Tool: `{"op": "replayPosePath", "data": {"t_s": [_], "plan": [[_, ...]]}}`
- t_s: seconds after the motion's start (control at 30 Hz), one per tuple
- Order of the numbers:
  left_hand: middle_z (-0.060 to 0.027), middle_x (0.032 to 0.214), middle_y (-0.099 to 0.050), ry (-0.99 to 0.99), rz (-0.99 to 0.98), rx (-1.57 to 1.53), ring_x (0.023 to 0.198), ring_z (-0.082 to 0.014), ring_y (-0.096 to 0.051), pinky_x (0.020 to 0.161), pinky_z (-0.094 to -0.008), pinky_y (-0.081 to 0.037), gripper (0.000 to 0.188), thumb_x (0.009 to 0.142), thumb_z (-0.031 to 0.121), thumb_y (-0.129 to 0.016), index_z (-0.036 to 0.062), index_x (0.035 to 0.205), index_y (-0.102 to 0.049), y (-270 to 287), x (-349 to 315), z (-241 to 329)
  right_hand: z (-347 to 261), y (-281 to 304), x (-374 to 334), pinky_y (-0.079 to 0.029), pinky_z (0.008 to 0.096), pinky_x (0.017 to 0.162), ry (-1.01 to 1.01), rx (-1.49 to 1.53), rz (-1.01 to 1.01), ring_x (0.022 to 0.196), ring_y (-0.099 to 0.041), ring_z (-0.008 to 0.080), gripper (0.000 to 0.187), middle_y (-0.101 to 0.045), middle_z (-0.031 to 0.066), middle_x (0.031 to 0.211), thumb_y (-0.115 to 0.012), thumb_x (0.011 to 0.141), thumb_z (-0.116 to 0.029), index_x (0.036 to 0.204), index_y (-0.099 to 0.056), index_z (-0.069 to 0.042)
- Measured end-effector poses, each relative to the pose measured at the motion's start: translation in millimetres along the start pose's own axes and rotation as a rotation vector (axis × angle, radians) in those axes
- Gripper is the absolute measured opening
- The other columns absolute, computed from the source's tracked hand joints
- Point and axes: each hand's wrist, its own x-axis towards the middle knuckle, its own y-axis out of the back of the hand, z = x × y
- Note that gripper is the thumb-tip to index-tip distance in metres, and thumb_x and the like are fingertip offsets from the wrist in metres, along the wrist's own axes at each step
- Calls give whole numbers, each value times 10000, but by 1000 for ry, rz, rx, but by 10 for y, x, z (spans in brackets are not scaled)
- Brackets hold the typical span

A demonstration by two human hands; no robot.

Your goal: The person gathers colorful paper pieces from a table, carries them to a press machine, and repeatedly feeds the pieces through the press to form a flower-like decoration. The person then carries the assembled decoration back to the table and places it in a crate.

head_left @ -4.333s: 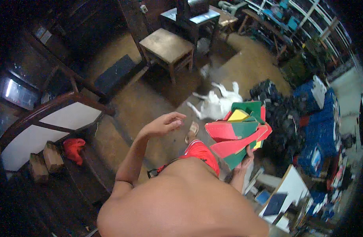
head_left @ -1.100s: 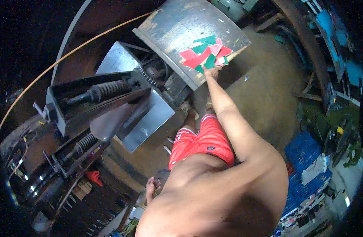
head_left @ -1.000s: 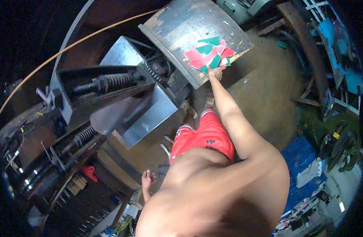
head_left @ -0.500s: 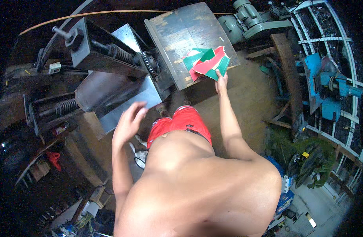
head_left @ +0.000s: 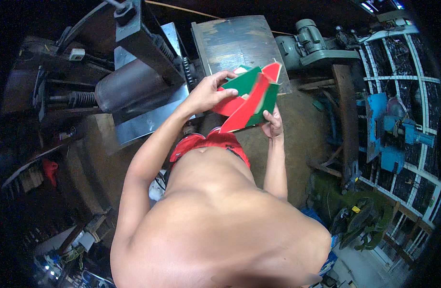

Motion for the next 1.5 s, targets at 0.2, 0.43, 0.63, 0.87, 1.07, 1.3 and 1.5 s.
{"op": "replayPosePath", "data": {"t_s": [0.2, 0.43, 0.63, 0.87, 1.07, 1.3, 1.5], "plan": [[-156, 962, -664, 104, 43, 331, 874, -190, -629, 797, -316, -488, 325, 851, 122, -639, 4, 1148, -581, 144, -500, 175, 219, -129, 163, -476, 355, 923, -113, -103, -49, 1078, -591, 208, 538, -574, 103, 1227, -656, 843, -83, 1318, -407, -35], [-114, 936, -631, 71, 352, 641, 864, -263, -632, 783, -341, -506, 243, 794, 87, -668, 49, 1034, -669, 304, -1239, 190, 654, -431, 180, -482, 359, 923, -268, -95, -136, 1076, -598, 200, 532, -573, 99, 1238, -622, 877, -109, 1352, -390, -46], [-149, 938, -608, -52, 422, 522, 855, -319, -621, 736, -371, -487, 141, 803, 43, -635, 16, 941, -618, 359, -1598, 276, 824, -554, 151, -476, 404, 932, -440, -147, -241, 1072, -598, 221, 574, -586, 101, 1200, -691, 831, -158, 1314, -410, -29], [-118, 873, -604, 9, 686, 318, 814, -222, -619, 702, -330, -468, 113, 899, 65, -521, 25, 1002, -496, 721, -2266, 422, 1050, -574, 174, -506, 403, 893, -347, -60, -179, 1048, -611, 235, 501, -601, 124, 1172, -669, 845, -121, 1271, -429, -11], [-31, 998, -554, 27, 1003, -157, 931, -81, -521, 860, -268, -413, 140, 935, 105, -523, 47, 1057, -482, 1061, -3293, -495, 1036, -621, 197, -510, 395, 883, -280, 6, -178, 1032, -618, 234, 404, -595, 115, 1190, -585, 911, -125, 1274, -442, -18], [-86, 1015, -619, 766, 1080, -720, 839, -190, -652, 665, -269, -533, 225, 926, 126, -536, 68, 1139, -489, 871, -4003, -1614, 1039, -823, 208, -491, 410, 912, -231, -43, 15, 1052, -608, 231, 375, -604, 104, 1172, -576, 919, -135, 1260, -462, -29], [-116, 972, -627, 618, 1006, -724, 844, -207, -657, 700, -300, -557, 223, 932, 129, -538, 4, 1110, -486, 1313, -3601, -1921, 1307, -1007, 177, -531, 301, 777, -250, -199, 61, 903, -651, 161, 408, -639, 85, 1108, -607, 907, -184, 1253, -465, -20]]}}
